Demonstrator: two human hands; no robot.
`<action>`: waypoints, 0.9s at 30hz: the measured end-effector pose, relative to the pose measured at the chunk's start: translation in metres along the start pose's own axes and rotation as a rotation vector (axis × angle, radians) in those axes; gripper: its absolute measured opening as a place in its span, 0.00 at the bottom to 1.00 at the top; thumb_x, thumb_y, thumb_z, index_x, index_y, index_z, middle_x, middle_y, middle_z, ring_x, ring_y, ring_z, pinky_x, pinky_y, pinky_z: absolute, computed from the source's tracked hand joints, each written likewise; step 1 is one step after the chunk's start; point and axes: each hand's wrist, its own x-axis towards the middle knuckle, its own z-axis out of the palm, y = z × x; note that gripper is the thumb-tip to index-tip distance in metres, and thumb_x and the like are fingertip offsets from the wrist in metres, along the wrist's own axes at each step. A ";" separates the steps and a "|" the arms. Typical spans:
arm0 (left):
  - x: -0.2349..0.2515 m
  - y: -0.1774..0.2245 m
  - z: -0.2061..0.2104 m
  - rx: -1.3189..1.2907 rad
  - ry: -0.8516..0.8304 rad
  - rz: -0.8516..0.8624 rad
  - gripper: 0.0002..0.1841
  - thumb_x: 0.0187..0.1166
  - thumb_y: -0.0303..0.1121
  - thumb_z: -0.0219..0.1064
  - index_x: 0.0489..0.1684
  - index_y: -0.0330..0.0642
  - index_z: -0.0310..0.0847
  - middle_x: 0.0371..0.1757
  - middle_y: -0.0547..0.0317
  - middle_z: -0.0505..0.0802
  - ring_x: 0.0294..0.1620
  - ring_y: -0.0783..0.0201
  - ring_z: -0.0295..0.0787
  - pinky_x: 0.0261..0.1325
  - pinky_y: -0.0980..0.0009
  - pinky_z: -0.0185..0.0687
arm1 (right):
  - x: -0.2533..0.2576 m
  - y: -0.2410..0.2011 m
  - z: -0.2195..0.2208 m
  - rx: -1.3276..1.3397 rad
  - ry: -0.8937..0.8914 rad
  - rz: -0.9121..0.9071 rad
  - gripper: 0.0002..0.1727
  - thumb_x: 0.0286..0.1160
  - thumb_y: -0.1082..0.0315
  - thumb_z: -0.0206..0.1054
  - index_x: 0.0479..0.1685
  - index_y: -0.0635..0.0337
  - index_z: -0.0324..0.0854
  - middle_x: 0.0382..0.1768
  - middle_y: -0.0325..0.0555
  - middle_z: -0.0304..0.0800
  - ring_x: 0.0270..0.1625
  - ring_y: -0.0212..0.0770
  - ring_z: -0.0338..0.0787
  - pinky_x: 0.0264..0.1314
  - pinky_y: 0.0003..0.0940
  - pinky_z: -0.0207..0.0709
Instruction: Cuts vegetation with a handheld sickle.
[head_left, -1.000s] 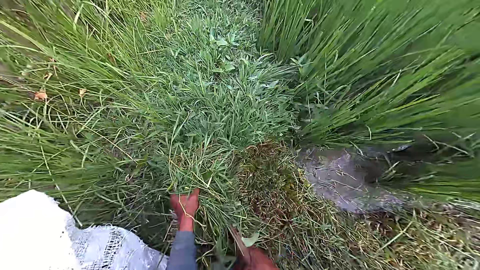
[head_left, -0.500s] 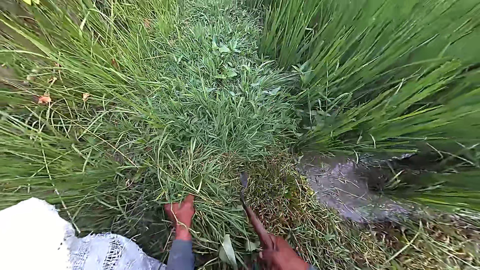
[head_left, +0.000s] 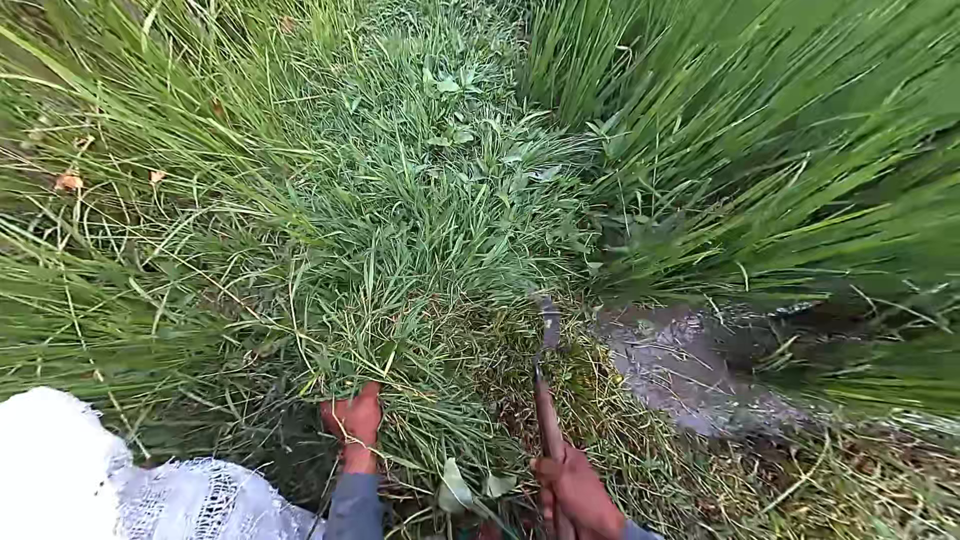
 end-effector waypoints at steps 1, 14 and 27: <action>0.001 0.000 0.001 -0.006 -0.003 -0.012 0.42 0.55 0.25 0.82 0.75 0.19 0.68 0.65 0.29 0.87 0.69 0.47 0.85 0.76 0.50 0.76 | 0.015 -0.017 0.013 0.211 0.132 -0.033 0.11 0.83 0.72 0.63 0.55 0.65 0.68 0.19 0.45 0.75 0.12 0.40 0.78 0.16 0.40 0.82; 0.004 -0.002 -0.002 0.038 0.016 -0.083 0.42 0.57 0.26 0.83 0.76 0.21 0.69 0.68 0.29 0.86 0.72 0.45 0.83 0.79 0.47 0.73 | 0.038 -0.054 0.017 0.356 0.219 -0.080 0.09 0.85 0.71 0.60 0.55 0.63 0.66 0.18 0.43 0.74 0.12 0.39 0.78 0.14 0.40 0.82; 0.005 0.000 -0.003 0.034 0.002 -0.112 0.37 0.59 0.25 0.83 0.72 0.21 0.73 0.65 0.30 0.87 0.70 0.45 0.84 0.76 0.47 0.75 | 0.055 -0.070 0.038 0.339 0.189 -0.102 0.09 0.86 0.71 0.60 0.55 0.63 0.66 0.19 0.44 0.73 0.11 0.39 0.76 0.14 0.39 0.81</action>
